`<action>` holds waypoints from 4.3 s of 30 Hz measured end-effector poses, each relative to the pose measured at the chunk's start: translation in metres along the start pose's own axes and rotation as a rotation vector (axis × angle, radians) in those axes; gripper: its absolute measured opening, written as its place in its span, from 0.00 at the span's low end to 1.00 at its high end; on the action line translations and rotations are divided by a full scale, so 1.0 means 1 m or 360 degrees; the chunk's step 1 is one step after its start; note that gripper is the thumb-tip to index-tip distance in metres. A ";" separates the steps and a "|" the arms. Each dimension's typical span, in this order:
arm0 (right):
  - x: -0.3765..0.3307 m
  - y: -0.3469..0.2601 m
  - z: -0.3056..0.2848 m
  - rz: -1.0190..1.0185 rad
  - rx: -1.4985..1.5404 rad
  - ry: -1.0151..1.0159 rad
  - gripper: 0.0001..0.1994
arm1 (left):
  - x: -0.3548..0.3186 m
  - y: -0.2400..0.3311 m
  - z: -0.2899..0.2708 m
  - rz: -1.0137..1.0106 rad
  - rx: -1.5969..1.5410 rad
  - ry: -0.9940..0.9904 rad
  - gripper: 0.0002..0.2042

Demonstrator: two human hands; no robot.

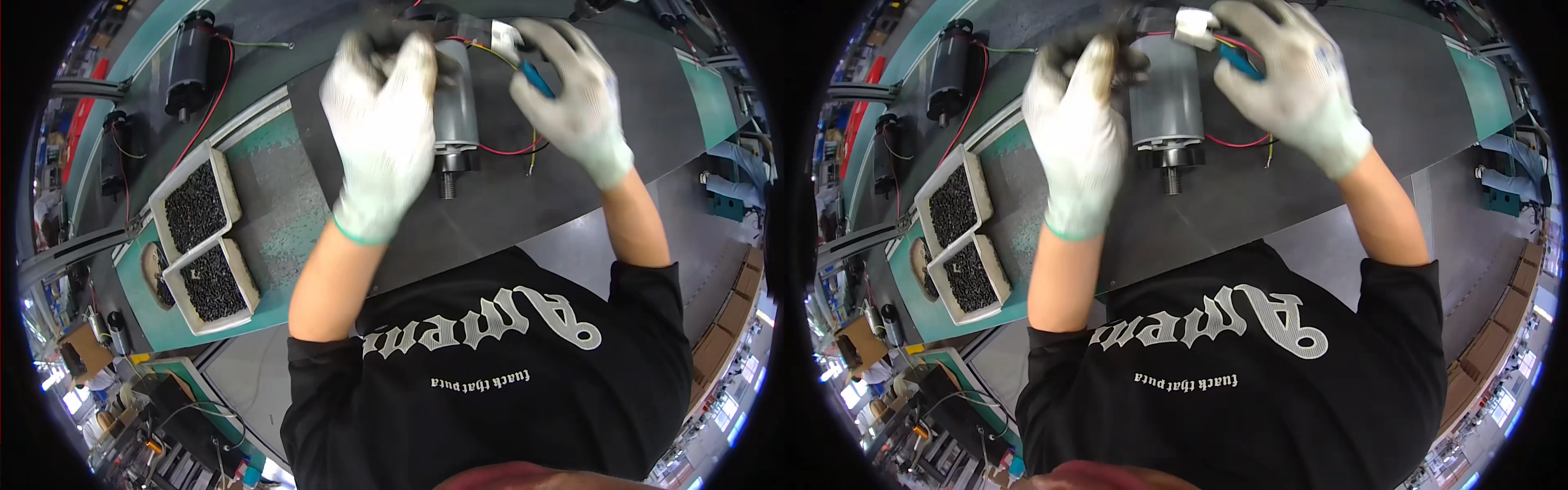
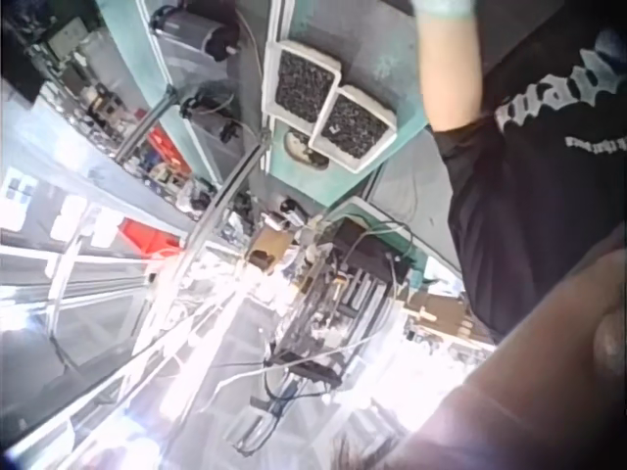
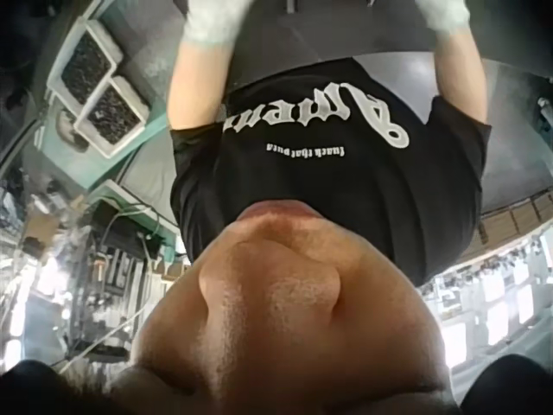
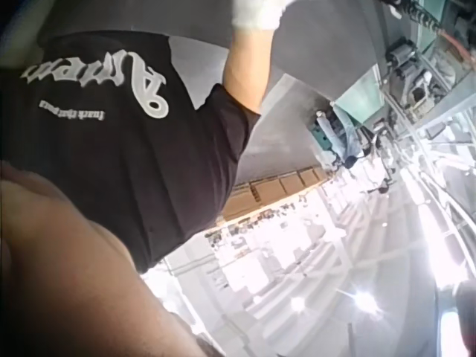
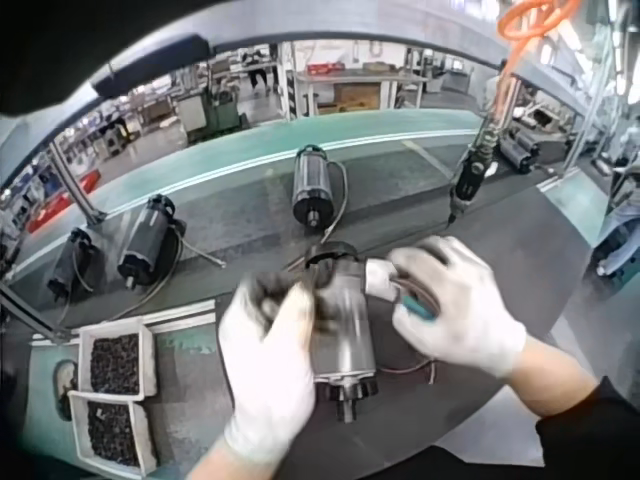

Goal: The worker is assembling small electric motors by attaching components and using a power screwdriver and pliers.

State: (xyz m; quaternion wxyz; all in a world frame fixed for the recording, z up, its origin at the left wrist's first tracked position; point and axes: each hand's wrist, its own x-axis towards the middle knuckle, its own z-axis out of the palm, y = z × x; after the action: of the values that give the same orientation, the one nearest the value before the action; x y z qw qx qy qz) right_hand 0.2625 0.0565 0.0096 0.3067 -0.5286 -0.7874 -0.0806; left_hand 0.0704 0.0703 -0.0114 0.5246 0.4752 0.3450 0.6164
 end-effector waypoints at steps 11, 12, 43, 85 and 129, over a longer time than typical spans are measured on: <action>-0.022 0.037 0.046 0.1159 0.2730 -0.0290 0.13 | 0.056 -0.026 0.009 -0.0318 0.1472 -0.0100 0.36; -0.021 0.023 0.014 0.1095 0.2510 -0.0156 0.15 | 0.039 -0.002 0.012 -0.0135 0.1400 -0.0082 0.35; -0.097 0.059 -0.001 0.0393 -0.0001 -0.0226 0.34 | -0.028 0.037 -0.010 0.1189 0.0567 -0.0722 0.47; 0.229 0.183 0.208 -0.0207 -0.0647 -0.1487 0.27 | 0.013 0.058 -0.349 -0.0325 0.3004 -0.0072 0.15; -0.087 0.057 -0.013 -0.0096 -0.1124 0.1232 0.16 | -0.085 -0.007 -0.023 -0.0589 -0.1428 -0.0220 0.16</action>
State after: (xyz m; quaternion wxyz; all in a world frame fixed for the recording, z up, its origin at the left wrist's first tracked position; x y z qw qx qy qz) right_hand 0.3398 0.0074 -0.0408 0.3759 -0.5083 -0.5562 -0.5394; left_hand 0.0504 -0.0094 -0.0444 0.8000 0.1727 0.0883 0.5678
